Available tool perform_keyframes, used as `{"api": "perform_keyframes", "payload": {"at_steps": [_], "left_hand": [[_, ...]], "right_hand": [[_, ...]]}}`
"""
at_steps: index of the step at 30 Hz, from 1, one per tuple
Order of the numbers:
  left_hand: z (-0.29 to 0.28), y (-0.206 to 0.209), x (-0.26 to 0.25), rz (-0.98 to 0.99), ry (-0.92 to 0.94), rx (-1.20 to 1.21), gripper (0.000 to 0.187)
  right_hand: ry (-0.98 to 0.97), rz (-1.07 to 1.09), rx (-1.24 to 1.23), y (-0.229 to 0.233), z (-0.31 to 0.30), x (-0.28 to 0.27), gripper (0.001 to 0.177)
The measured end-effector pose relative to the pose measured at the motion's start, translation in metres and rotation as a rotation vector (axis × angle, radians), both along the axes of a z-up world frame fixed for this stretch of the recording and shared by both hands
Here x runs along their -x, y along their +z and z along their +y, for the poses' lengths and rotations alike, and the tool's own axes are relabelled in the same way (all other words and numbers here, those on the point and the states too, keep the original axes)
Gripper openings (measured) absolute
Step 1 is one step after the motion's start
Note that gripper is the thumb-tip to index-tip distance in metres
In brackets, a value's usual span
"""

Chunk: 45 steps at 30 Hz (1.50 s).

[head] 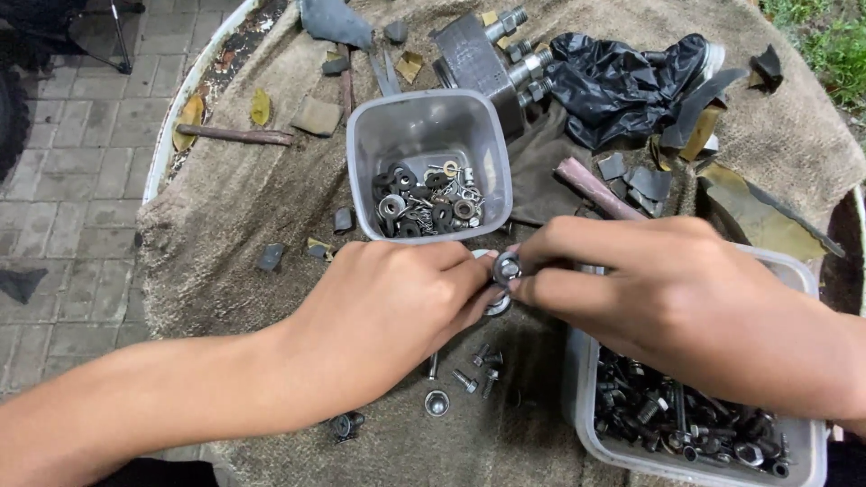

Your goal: Sorting various small hardware components like screws, washers, and nuts from a mixed container into separate groups.

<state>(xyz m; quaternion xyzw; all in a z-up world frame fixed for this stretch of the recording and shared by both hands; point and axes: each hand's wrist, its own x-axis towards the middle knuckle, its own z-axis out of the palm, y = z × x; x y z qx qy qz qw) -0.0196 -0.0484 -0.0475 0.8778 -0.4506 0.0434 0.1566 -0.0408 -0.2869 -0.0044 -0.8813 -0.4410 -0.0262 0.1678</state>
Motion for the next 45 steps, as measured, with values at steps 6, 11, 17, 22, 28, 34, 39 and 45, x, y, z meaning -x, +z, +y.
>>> {"api": "perform_keyframes", "payload": {"at_steps": [6, 11, 17, 22, 28, 34, 39, 45], "left_hand": [[0.0, -0.001, -0.001, 0.021, 0.023, -0.05, 0.028], [0.001, -0.003, 0.0, 0.038, 0.008, 0.002, 0.029], [0.008, 0.005, 0.005, 0.082, 0.066, -0.09, 0.031], [0.01, 0.002, 0.005, 0.094, 0.055, -0.089, 0.028], [0.01, -0.007, 0.001, 0.041, 0.004, -0.003, 0.024], [0.008, -0.011, 0.0, 0.091, -0.027, -0.112, 0.01], [0.008, -0.009, 0.003, 0.092, 0.002, -0.094, 0.014], [0.028, 0.031, -0.015, 0.317, -0.206, 0.279, 0.034]], "right_hand": [[-0.019, 0.005, 0.04, -0.007, 0.005, -0.004, 0.013], [0.015, 0.017, -0.099, -0.007, 0.01, -0.01, 0.019], [0.041, 0.142, -0.051, 0.0, 0.011, -0.016, 0.018], [0.044, 0.127, 0.003, -0.01, 0.009, -0.018, 0.018], [0.003, 0.204, -0.025, -0.013, 0.011, -0.019, 0.022], [-0.028, 0.264, -0.028, -0.017, 0.007, -0.019, 0.019], [-0.007, 0.26, -0.03, -0.015, 0.009, -0.02, 0.016], [-0.019, 0.199, -0.071, -0.009, 0.001, -0.021, 0.032]]}}
